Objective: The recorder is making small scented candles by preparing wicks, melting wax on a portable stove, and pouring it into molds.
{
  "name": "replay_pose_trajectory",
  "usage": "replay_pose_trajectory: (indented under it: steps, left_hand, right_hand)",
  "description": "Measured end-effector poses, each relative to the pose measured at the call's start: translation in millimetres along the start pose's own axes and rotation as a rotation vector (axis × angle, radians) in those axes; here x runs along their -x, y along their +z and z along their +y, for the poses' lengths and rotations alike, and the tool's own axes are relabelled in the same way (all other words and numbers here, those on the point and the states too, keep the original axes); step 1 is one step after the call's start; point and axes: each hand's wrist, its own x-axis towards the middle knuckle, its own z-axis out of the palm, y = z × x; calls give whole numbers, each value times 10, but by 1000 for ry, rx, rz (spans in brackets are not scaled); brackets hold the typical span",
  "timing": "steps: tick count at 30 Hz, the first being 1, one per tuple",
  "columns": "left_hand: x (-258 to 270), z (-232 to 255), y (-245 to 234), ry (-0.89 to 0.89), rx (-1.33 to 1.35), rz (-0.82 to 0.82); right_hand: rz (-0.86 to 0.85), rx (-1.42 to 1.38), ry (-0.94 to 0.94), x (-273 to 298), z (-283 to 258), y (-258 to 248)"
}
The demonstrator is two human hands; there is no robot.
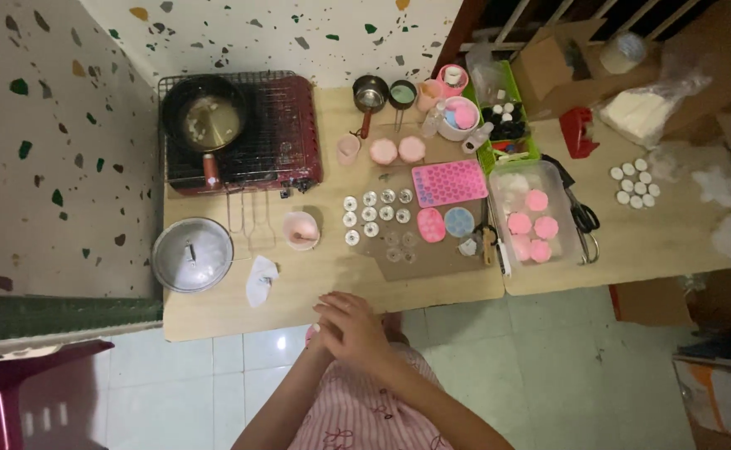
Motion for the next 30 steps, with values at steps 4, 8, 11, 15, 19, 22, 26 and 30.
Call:
replay_pose_trajectory:
  steps: [4, 8, 11, 15, 19, 22, 26, 30]
  left_hand:
    - [-341, -276, 223, -75, -12, -131]
    - [-779, -265, 389, -119, -520, 336]
    - [-1191, -327, 329, 120, -880, 371]
    - [-1414, -124, 366, 199, -1036, 372]
    - [-1563, 198, 559, 476, -1145, 326]
    - [-1706, 351, 536, 229, -1095, 246]
    - [-1802, 412, 534, 69, -1070, 252]
    - [-2017, 412, 477, 170, -1124, 230]
  right_hand:
    - [-159, 5, 224, 18, 766, -370]
    - [-150, 92, 589, 64, 1892, -1143]
    - [-51, 278, 502, -192, 2662, -1579]
    - [-29, 386, 301, -842, 2946, -1750]
    - [-112, 572, 189, -1340, 3253, -1581]
    - [-155, 587, 110, -1462, 3367, -1458]
    - [-127, 592, 131, -1508, 3260, -1328]
    - [-106, 642, 74, -1587, 3435, -1246]
